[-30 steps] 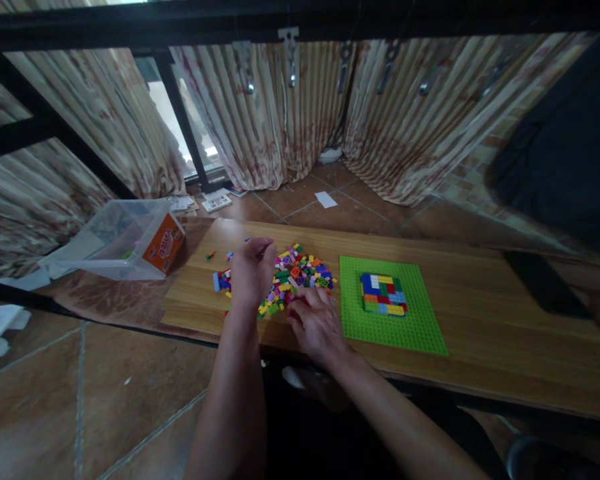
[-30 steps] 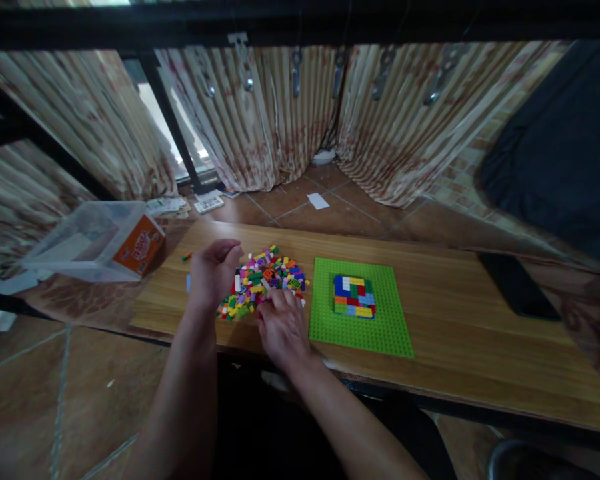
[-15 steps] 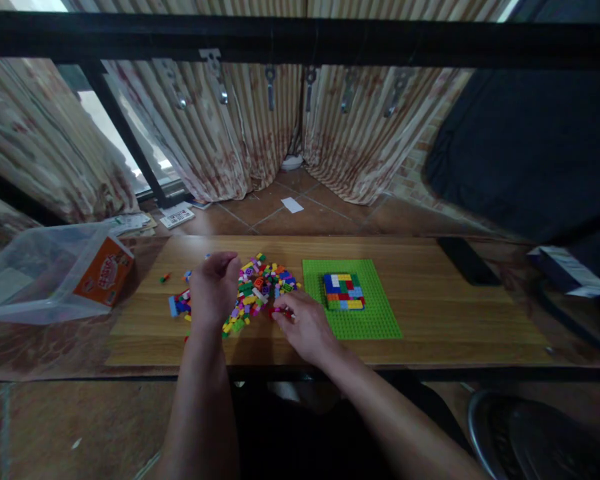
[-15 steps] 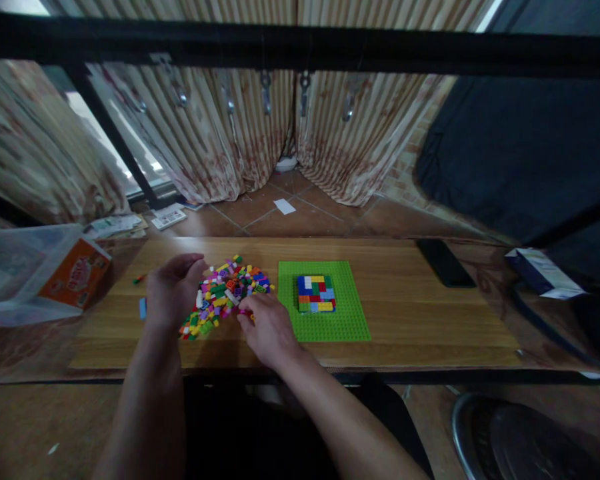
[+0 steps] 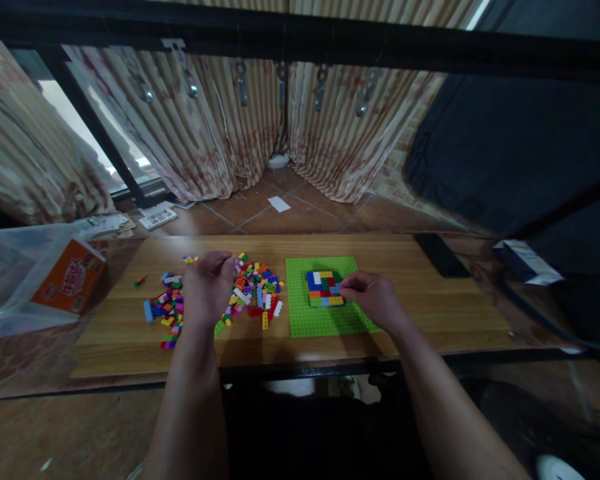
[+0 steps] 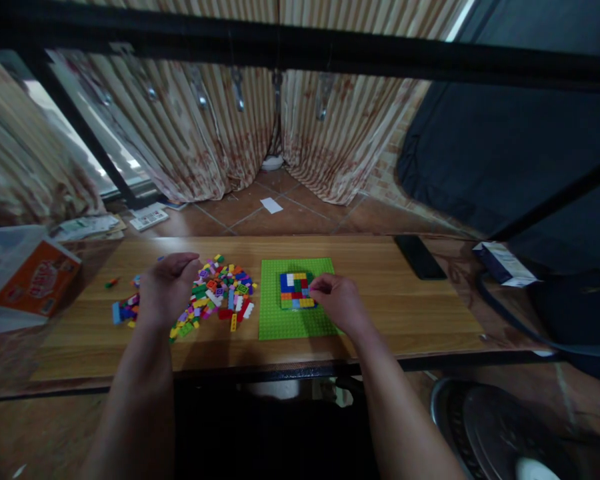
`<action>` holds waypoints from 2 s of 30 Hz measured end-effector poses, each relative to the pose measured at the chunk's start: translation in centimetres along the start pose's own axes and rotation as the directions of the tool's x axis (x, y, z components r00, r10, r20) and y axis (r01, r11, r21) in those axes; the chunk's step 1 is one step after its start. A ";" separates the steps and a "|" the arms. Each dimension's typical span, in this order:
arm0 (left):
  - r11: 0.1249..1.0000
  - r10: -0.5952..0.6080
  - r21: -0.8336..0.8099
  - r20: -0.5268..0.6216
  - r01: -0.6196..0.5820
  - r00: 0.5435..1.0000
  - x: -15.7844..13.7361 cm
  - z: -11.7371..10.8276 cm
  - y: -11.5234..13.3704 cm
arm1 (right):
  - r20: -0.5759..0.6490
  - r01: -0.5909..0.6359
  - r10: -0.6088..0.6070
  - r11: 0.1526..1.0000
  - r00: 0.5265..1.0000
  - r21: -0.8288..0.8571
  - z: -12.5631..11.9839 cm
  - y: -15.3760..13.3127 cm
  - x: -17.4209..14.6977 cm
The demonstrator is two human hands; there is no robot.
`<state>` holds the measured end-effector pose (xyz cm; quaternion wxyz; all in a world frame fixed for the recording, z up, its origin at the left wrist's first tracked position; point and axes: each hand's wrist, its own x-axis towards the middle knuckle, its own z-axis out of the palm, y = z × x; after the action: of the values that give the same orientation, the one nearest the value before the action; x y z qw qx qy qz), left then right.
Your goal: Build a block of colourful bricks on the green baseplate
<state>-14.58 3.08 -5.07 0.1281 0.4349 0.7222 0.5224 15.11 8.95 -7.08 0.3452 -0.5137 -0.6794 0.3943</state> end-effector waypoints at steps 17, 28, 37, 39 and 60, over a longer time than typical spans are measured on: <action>0.997 0.065 0.026 0.153 -0.070 0.986 -0.5 1.9 0.7 | 0.102 0.057 -0.033 0.968 0.994 -0.244 0.1 1.4 0.7; 0.995 0.084 0.042 0.151 -0.091 0.985 -0.4 1.7 0.0 | 0.087 0.002 0.014 0.982 0.996 -0.190 0.1 1.9 0.9; 0.996 0.072 0.042 0.156 -0.079 0.985 -0.4 1.6 0.3 | 0.149 0.037 -0.003 0.973 0.989 -0.227 -0.3 2.0 1.4; 0.995 0.082 0.040 0.163 -0.090 0.983 -0.4 1.6 0.1 | 0.155 0.020 0.014 0.976 0.988 -0.215 -0.3 2.2 1.6; 0.998 0.055 0.020 0.161 -0.059 0.985 -0.4 1.6 0.0 | 0.191 -0.048 0.063 0.995 0.979 -0.082 -0.4 2.6 1.7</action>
<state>-13.30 3.81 -5.86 0.1657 0.4975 0.7031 0.4803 16.13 11.10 -9.12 0.2462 -0.5047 -0.7097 0.4254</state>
